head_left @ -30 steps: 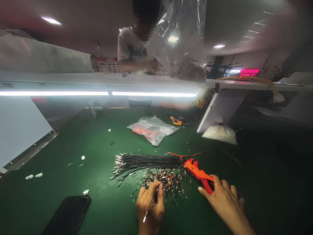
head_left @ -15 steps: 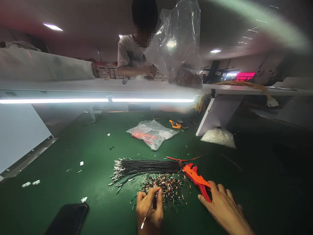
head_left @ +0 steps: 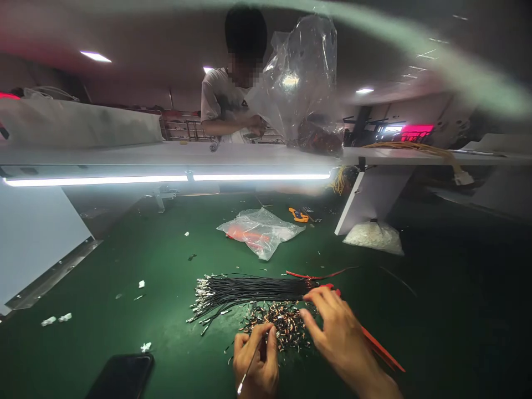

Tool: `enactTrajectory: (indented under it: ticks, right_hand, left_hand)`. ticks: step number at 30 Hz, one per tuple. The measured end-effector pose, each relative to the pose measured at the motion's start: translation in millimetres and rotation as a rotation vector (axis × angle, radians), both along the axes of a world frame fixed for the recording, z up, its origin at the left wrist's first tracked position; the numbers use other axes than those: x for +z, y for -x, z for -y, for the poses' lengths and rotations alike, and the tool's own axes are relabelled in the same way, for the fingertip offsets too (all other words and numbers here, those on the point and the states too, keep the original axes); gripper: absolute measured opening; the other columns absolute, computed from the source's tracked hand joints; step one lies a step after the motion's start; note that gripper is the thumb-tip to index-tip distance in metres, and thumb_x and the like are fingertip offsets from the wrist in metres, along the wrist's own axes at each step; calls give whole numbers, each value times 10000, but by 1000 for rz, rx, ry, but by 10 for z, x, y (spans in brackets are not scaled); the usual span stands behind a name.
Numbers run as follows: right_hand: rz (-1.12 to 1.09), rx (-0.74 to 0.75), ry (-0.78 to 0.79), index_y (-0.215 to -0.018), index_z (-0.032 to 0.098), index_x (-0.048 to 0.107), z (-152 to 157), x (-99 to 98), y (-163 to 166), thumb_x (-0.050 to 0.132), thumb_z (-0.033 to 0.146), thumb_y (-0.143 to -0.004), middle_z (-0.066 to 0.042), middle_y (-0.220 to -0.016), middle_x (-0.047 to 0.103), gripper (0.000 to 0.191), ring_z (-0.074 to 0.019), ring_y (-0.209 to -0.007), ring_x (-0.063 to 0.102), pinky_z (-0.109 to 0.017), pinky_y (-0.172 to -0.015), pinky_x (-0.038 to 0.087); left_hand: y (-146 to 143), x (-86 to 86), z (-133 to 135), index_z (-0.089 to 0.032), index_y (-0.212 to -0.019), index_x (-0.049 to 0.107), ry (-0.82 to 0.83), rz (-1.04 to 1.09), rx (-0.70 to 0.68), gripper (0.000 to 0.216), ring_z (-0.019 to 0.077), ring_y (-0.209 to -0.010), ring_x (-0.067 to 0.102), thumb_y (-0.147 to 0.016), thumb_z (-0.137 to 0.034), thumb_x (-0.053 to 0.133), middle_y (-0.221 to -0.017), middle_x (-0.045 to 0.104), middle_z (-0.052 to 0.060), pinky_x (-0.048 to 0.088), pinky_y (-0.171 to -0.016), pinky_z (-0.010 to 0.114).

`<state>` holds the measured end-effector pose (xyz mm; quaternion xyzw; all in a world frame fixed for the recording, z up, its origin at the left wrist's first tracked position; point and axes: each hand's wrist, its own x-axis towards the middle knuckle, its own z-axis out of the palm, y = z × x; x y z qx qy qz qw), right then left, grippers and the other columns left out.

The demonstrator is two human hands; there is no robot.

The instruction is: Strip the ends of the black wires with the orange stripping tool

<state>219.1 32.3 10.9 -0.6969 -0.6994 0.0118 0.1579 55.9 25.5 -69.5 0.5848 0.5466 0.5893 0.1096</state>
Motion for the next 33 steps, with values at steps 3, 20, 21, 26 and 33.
enactTrajectory:
  ticks: [3,20,21,26,33]
  right_hand:
    - [-392,219,-62,-999,254,663,20,-61,273,479,243,-964,-52,-998,722,188,-244,-948,658,-384,-847,509]
    - [-689,239,-8,-854,190,622,169,-230,357,409,173,-937,-73,-874,583,229,-238,-824,601,-354,-722,490]
    - [-694,242,-12,-846,190,608,175,-225,358,409,169,-937,-73,-876,583,220,-236,-823,596,-350,-718,485]
    - [-711,269,-24,-830,200,574,192,-232,373,404,167,-943,-55,-829,621,206,-215,-779,594,-323,-694,466]
    - [-740,274,-12,-874,200,600,219,-224,384,427,135,-935,-38,-831,667,195,-188,-748,626,-291,-678,464]
  left_hand:
    - [6,-15,-4,-287,-846,722,3,10,5,248,168,-592,491,-938,-451,560,-655,686,-24,454,-601,240]
    - [110,60,-25,-283,-857,775,140,87,-239,232,157,-650,673,-865,-478,650,-762,763,6,564,-643,245]
    - [131,65,-37,-278,-865,778,159,94,-271,229,165,-686,703,-859,-473,658,-797,777,12,580,-668,248]
    - [163,113,-47,-265,-901,796,243,116,-376,236,191,-765,756,-850,-459,672,-864,795,43,607,-703,251]
    - [138,99,-52,-247,-801,803,219,103,-304,300,183,-722,751,-859,-493,642,-797,790,51,598,-689,232]
